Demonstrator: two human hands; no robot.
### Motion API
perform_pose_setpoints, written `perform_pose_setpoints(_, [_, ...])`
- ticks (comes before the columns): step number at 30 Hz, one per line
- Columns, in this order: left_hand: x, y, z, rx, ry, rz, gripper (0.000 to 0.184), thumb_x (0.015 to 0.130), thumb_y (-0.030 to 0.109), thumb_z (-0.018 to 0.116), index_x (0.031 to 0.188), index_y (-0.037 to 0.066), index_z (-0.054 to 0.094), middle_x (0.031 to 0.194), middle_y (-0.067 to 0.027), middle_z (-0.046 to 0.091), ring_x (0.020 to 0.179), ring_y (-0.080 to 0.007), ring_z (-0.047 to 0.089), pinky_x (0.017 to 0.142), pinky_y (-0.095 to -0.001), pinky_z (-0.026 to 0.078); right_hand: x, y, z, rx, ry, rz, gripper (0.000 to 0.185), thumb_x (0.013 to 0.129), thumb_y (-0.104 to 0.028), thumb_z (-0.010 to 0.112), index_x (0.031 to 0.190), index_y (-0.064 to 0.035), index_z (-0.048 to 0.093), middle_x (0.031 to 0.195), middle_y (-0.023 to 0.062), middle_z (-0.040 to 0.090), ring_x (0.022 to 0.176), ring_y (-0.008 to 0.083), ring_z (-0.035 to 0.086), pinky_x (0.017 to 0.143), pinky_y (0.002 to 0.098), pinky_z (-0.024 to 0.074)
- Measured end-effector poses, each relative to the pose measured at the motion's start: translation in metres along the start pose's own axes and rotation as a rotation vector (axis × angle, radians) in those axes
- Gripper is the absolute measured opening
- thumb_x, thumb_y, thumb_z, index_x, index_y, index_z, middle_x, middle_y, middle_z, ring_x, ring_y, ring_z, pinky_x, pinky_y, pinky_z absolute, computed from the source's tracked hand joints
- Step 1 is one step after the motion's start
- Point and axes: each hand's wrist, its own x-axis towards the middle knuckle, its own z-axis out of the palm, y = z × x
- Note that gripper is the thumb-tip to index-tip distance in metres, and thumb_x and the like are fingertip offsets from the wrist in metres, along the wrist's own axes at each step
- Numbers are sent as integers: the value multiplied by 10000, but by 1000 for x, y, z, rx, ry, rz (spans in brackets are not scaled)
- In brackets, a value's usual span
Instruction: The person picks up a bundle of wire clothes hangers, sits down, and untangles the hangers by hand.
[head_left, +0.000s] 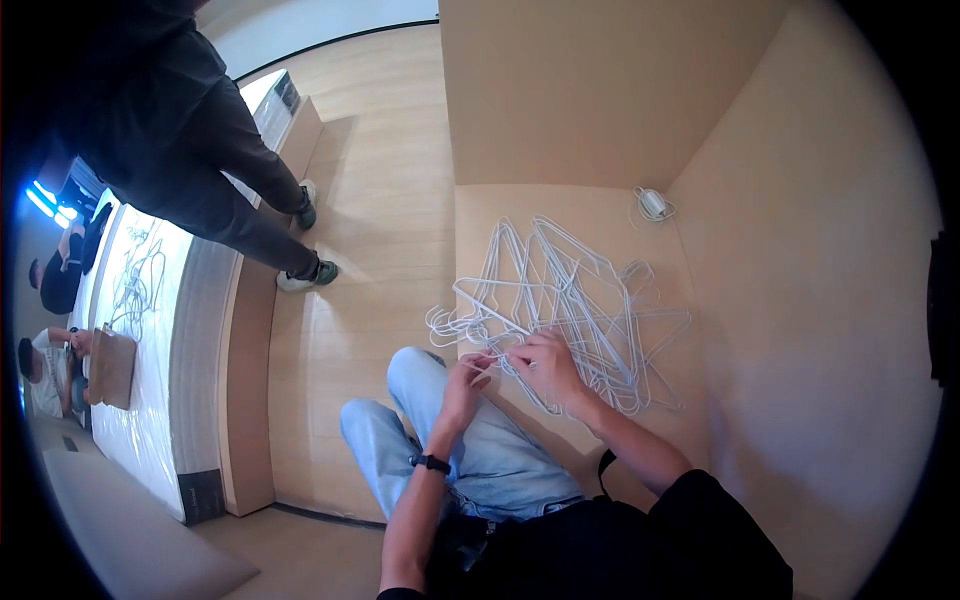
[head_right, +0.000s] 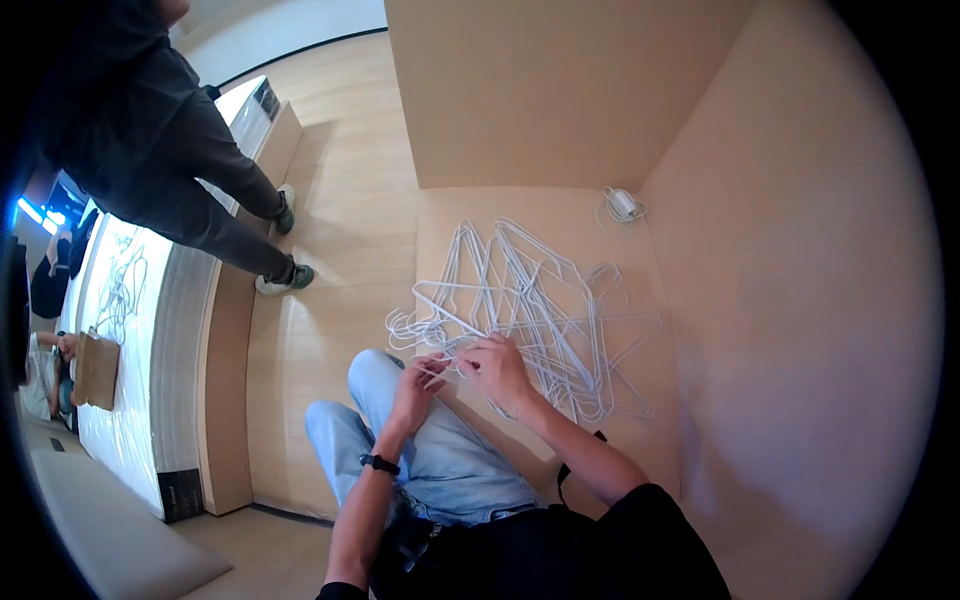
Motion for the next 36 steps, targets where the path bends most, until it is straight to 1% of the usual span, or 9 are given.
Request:
perform_pose_setpoints(7, [-60, 56, -29, -520, -233, -287, 638, 974, 511, 354, 1226, -47, 534, 1232, -222, 606, 1119, -337, 601, 970, -469, 469, 3, -51, 11, 2, -227, 135, 132, 816, -207, 641, 808, -105, 726, 764, 122, 651, 764, 320, 627, 668, 438, 493])
perform_pose_setpoints(12, [-98, 36, -50, -298, 45, -347, 583, 1004, 506, 380, 1023, -30, 606, 1038, -212, 670, 956, -325, 671, 796, -401, 566, -14, -81, 39, -76, -398, 88, 154, 825, -242, 623, 846, -150, 744, 771, 83, 637, 813, 302, 635, 672, 434, 506])
perform_pose_setpoints(17, [-118, -9, -94, -160, 187, -163, 443, 1028, 375, 437, 848, 5, 601, 510, -32, 517, 441, -147, 552, 480, -273, 516, -28, -75, 46, 40, -374, 2, 203, 807, -201, 654, 986, -146, 734, 923, 62, 649, 961, 273, 607, 765, 402, 519])
perform_pose_setpoints(20, [-123, -5, -95, -166, 261, -177, 422, 1022, 359, 468, 801, 22, 596, 469, 18, 413, 361, -90, 411, 419, -249, 462, -38, -56, 37, 112, -376, -13, 286, 782, -194, 687, 1062, -137, 701, 1081, 60, 622, 1089, 277, 553, 882, 392, 489])
perform_pose_setpoints(25, [-121, 1, -100, 13, 271, -82, 365, 1000, 324, 530, 808, 26, 618, 502, 34, 439, 386, -63, 390, 402, -215, 363, -51, -32, 4, -209, -241, 101, 419, 785, -261, 708, 1184, -145, 654, 1294, 106, 547, 1245, 325, 465, 1013, 427, 398])
perform_pose_setpoints(29, [-126, 5, -90, 463, 287, -56, 292, 972, 259, 585, 857, -2, 645, 543, 59, 448, 453, -61, 410, 443, -214, 297, -53, -23, -9, -116, -251, 94, 392, 789, -252, 704, 1156, -123, 656, 1244, 105, 584, 1151, 292, 560, 958, 413, 448])
perform_pose_setpoints(32, [-135, 17, -73, 769, 261, 40, 373, 811, 329, 760, 921, -11, 653, 566, 5, 462, 524, -113, 464, 494, -268, 368, -46, -32, -5, 34, -199, 115, 285, 805, -191, 681, 1070, -87, 676, 1180, 105, 618, 1008, 264, 636, 857, 372, 512])
perform_pose_setpoints(34, [-141, 32, -58, 1041, 189, 98, 624, 609, 424, 878, 1018, 17, 642, 613, -67, 504, 570, -181, 535, 549, -316, 449, -41, -31, 5, 65, -178, 77, 228, 807, -149, 669, 1020, -70, 682, 1117, 105, 638, 950, 261, 652, 805, 358, 528])
perform_pose_setpoints(36, [-146, 37, -51, 1075, 163, 133, 666, 601, 443, 878, 1054, 24, 628, 627, -70, 520, 582, -193, 552, 561, -321, 461, -39, -29, 6, 101, -158, 45, 174, 809, -107, 656, 971, -53, 688, 1053, 104, 658, 892, 259, 668, 752, 344, 545])
